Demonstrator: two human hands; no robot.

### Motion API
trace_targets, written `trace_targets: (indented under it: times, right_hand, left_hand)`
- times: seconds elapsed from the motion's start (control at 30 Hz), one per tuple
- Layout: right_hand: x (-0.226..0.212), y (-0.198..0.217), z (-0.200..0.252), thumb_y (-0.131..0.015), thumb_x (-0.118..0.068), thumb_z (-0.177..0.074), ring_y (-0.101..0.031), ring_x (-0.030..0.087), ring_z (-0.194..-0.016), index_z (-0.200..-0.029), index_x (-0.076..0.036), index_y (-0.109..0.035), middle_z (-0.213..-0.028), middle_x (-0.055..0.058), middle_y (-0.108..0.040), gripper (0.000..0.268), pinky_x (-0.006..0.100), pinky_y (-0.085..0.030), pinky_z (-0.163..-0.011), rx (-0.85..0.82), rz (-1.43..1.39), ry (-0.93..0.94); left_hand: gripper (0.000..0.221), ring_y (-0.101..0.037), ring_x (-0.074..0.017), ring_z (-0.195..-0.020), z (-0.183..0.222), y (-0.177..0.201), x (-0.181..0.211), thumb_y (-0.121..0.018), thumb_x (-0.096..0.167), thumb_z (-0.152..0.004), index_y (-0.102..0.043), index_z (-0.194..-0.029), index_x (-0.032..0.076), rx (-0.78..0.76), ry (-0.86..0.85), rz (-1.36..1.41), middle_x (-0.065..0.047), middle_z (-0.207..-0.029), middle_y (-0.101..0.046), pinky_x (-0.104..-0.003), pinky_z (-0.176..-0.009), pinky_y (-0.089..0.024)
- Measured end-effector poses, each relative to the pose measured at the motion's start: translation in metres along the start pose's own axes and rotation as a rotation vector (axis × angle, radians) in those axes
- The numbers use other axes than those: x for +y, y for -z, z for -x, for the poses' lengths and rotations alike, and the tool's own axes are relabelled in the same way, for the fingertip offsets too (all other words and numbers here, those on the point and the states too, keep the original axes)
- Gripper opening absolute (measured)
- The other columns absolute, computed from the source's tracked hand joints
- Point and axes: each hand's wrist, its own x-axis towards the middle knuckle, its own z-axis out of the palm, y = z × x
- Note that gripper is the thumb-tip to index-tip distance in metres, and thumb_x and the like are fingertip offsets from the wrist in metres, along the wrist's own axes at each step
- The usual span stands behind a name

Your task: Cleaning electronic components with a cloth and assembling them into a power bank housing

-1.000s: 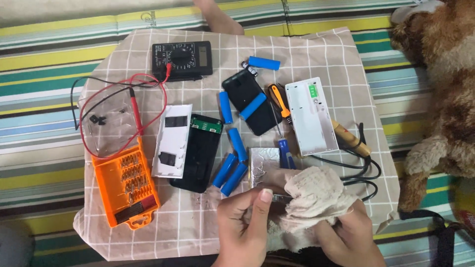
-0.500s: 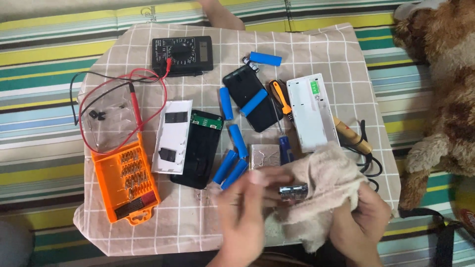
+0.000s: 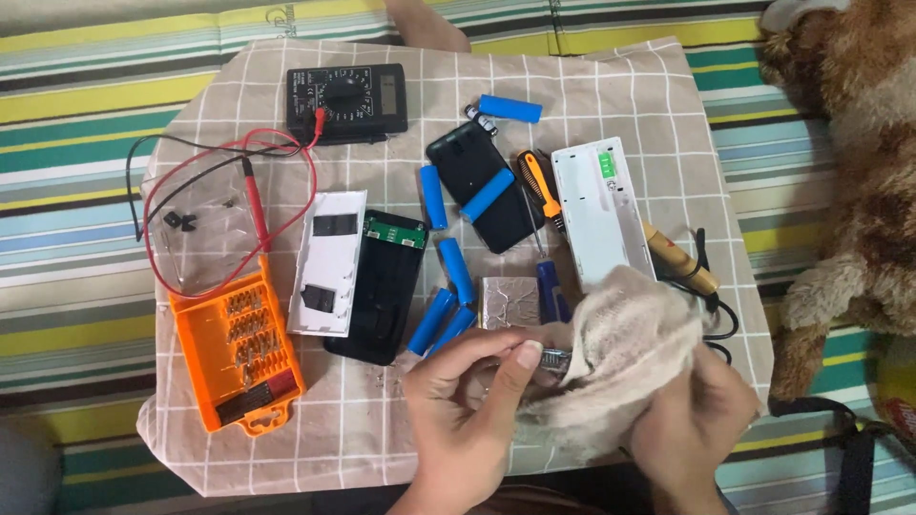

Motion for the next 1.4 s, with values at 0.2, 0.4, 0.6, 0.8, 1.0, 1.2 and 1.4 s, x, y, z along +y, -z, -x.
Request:
trace_targets:
  times: [0.2,0.4,0.6,0.8,1.0,1.2,1.4]
  right_hand:
    - [-0.008,0.002,-0.021,-0.051,-0.029,-0.119,-0.060,0.010,-0.074,-0.083,-0.007,-0.067,-0.081,0.003,-0.067,0.045,0.024,-0.048,-0.073,0.182,-0.212,-0.210]
    - [-0.023,0.027,-0.029,-0.081,-0.035,-0.068,-0.074,0.018,-0.108,-0.111,-0.005,-0.074,-0.115,0.010,-0.080,0.053,0.031,-0.055,-0.098,-0.552,0.046,0.089]
    - [-0.018,0.013,-0.012,-0.070,-0.020,-0.095,-0.048,0.004,-0.059,-0.090,-0.005,-0.064,-0.070,-0.002,-0.059,0.016,0.021,-0.037,-0.052,-0.102,-0.017,0.093]
    - [0.001,0.003,-0.005,-0.051,-0.024,-0.120,-0.046,0.011,-0.095,-0.114,-0.005,-0.051,-0.098,0.002,-0.050,0.021,0.026,-0.039,-0.089,0.222,0.010,0.090]
    - [0.032,0.029,-0.010,-0.054,-0.028,-0.110,-0.058,0.020,-0.135,-0.144,-0.013,-0.052,-0.149,0.009,-0.058,0.038,0.036,-0.052,-0.119,0.222,-0.452,-0.127]
    - [0.052,0.048,-0.041,-0.060,-0.025,-0.117,-0.056,0.033,-0.136,-0.135,-0.001,-0.059,-0.144,0.023,-0.059,0.030,0.052,-0.052,-0.117,0.586,-0.300,0.277]
    - [0.048,0.031,-0.029,-0.055,-0.014,-0.127,-0.048,0.044,-0.145,-0.151,-0.004,-0.046,-0.156,0.026,-0.044,0.028,0.059,-0.047,-0.119,0.575,-0.320,0.277]
  left_hand:
    - [0.008,-0.079,-0.0196,-0.075,-0.001,0.007,0.003,-0.079,0.009,-0.086,-0.079,-0.092,0.004,0.015,0.036,0.008,-0.012,-0.085,-0.081,-0.028,-0.063,-0.068]
    - [0.009,-0.078,-0.0147,-0.079,-0.010,0.004,0.024,-0.074,0.009,-0.091,-0.078,-0.098,0.006,-0.182,-0.184,-0.297,-0.006,-0.090,-0.081,-0.027,-0.069,-0.064]
    - [0.010,-0.080,-0.0163,-0.081,-0.010,0.001,0.020,-0.070,0.007,-0.093,-0.077,-0.098,0.004,-0.122,-0.249,-0.359,-0.007,-0.092,-0.081,-0.026,-0.071,-0.066]
    - [0.012,-0.075,-0.0182,-0.075,-0.009,0.006,0.012,-0.074,0.005,-0.093,-0.072,-0.104,0.001,-0.596,-0.257,-0.421,-0.012,-0.095,-0.077,-0.027,-0.065,-0.064]
    - [0.011,-0.075,-0.0163,-0.073,-0.012,0.010,0.009,-0.081,0.006,-0.089,-0.073,-0.095,0.007,-0.617,-0.314,-0.467,-0.007,-0.092,-0.078,-0.029,-0.068,-0.065]
    - [0.013,-0.077,-0.0129,-0.078,-0.044,0.004,0.014,-0.070,0.016,-0.093,-0.076,-0.101,0.007,-0.222,-0.117,-0.507,-0.004,-0.095,-0.081,-0.023,-0.065,-0.066]
    - [0.020,-0.082,-0.0181,-0.083,-0.086,-0.036,-0.004,-0.059,0.023,-0.095,-0.068,-0.113,0.026,-0.195,-0.184,-0.823,0.002,-0.090,-0.083,-0.036,-0.062,-0.057]
